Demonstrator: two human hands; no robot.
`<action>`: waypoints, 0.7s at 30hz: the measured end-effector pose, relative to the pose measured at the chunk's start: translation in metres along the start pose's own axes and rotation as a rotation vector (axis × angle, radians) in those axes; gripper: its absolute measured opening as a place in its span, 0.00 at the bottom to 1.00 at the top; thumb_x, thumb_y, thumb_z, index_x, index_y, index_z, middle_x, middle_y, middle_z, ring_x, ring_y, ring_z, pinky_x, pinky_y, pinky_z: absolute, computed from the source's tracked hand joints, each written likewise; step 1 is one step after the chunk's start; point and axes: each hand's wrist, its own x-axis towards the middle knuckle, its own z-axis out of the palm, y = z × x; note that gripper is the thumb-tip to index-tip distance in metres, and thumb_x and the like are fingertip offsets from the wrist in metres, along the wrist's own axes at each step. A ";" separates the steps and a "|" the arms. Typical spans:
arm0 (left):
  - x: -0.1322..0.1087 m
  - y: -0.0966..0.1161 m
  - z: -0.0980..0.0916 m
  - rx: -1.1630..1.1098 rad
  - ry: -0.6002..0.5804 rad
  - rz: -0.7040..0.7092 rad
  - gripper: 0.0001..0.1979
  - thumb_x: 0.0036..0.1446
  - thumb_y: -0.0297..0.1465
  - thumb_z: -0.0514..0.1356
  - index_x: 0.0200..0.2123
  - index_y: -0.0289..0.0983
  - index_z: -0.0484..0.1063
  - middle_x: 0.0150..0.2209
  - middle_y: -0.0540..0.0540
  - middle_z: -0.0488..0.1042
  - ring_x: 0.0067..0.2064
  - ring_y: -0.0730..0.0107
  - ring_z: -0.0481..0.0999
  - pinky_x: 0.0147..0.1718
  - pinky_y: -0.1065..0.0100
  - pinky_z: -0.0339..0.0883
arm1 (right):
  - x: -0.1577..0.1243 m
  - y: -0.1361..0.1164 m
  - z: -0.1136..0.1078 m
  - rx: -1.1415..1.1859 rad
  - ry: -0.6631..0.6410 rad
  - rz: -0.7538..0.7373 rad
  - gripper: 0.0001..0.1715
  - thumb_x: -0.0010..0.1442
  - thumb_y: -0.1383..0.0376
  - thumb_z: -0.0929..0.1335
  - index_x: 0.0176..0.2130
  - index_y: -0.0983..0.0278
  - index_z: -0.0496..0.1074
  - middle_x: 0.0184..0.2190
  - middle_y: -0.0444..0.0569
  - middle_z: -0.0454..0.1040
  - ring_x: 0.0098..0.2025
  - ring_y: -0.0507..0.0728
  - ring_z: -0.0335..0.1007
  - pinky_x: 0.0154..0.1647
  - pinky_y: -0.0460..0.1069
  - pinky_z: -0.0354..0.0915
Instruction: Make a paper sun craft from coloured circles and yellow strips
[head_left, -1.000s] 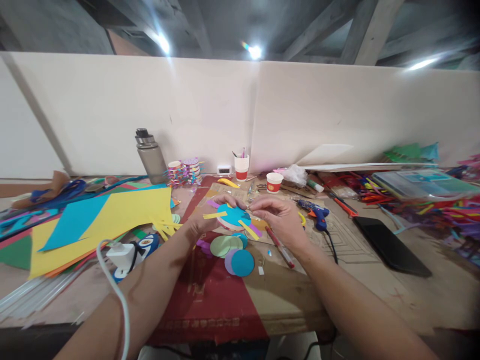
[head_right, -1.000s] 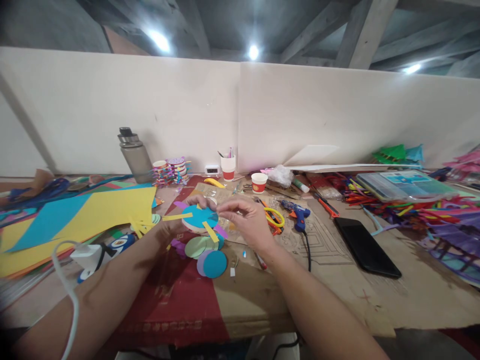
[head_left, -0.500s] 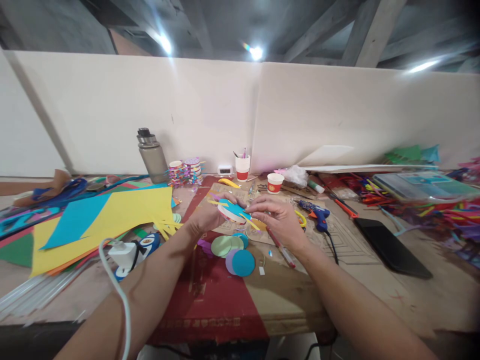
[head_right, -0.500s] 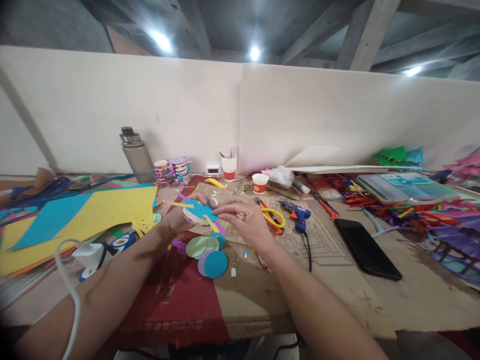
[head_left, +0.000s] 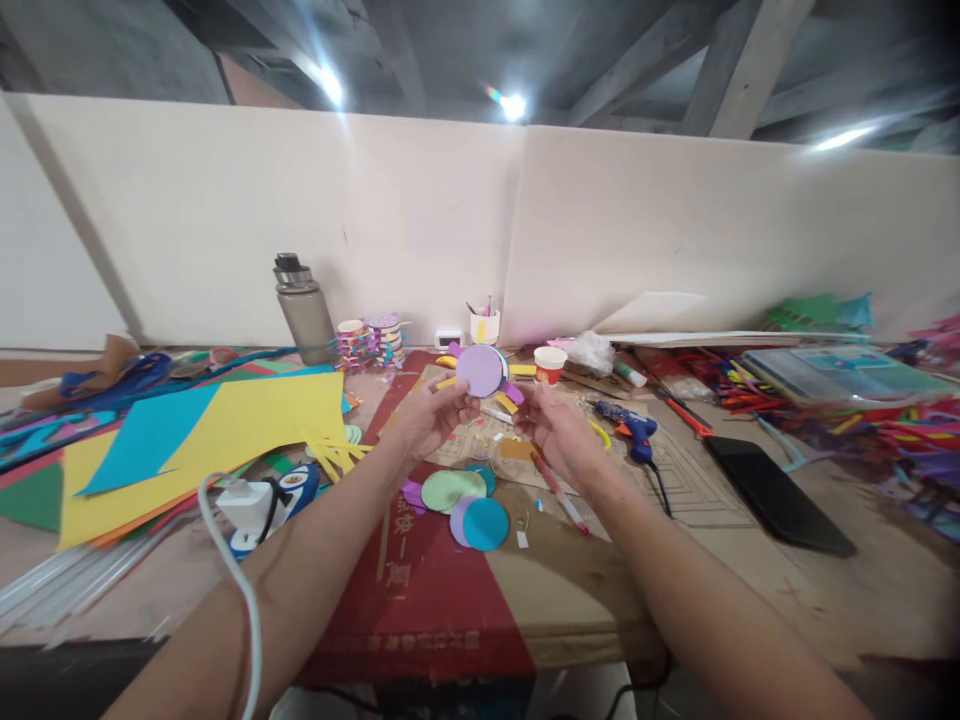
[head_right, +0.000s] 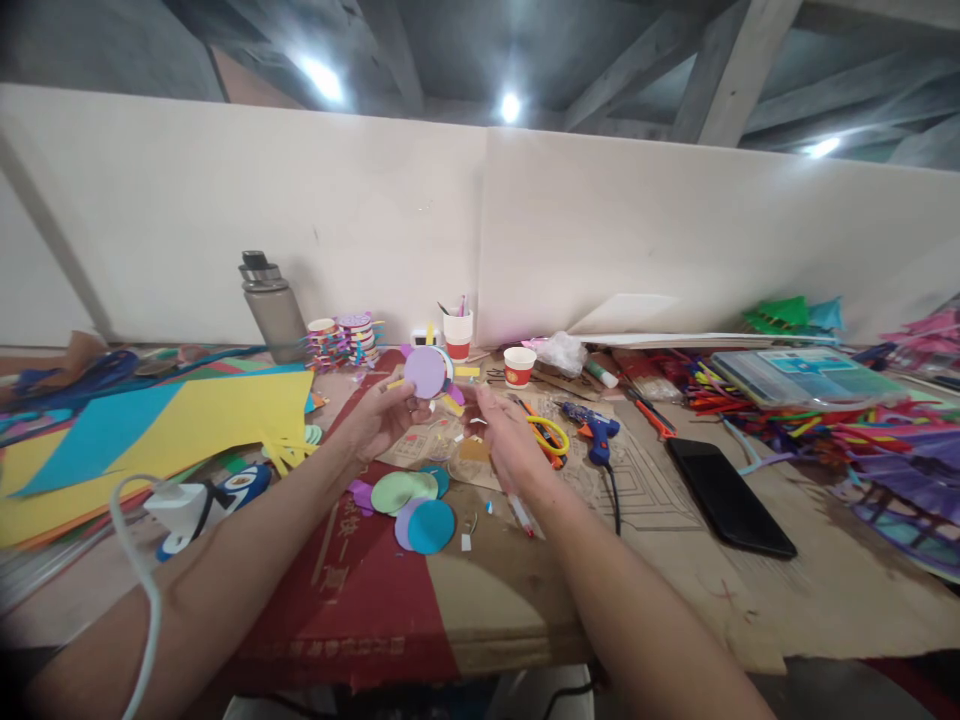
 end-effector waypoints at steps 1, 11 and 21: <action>0.001 -0.001 0.000 -0.007 0.026 -0.007 0.15 0.45 0.28 0.70 0.35 0.33 0.70 0.29 0.48 0.76 0.27 0.76 0.75 0.29 0.73 0.71 | 0.001 0.001 0.000 0.024 0.032 0.028 0.27 0.54 0.42 0.68 0.39 0.60 0.78 0.36 0.49 0.76 0.31 0.53 0.64 0.30 0.48 0.61; 0.002 -0.005 0.009 -0.046 0.125 -0.098 0.10 0.48 0.24 0.67 0.35 0.31 0.70 0.28 0.48 0.76 0.26 0.75 0.76 0.27 0.73 0.73 | 0.006 0.008 0.001 0.136 0.066 0.202 0.27 0.51 0.42 0.69 0.38 0.61 0.75 0.35 0.47 0.77 0.30 0.52 0.65 0.31 0.48 0.61; 0.000 -0.008 0.013 -0.021 0.168 -0.094 0.11 0.49 0.24 0.67 0.36 0.31 0.70 0.29 0.46 0.77 0.27 0.74 0.78 0.31 0.73 0.74 | 0.005 0.009 0.000 0.118 0.030 0.192 0.27 0.53 0.42 0.68 0.40 0.60 0.75 0.39 0.47 0.77 0.32 0.52 0.65 0.31 0.47 0.62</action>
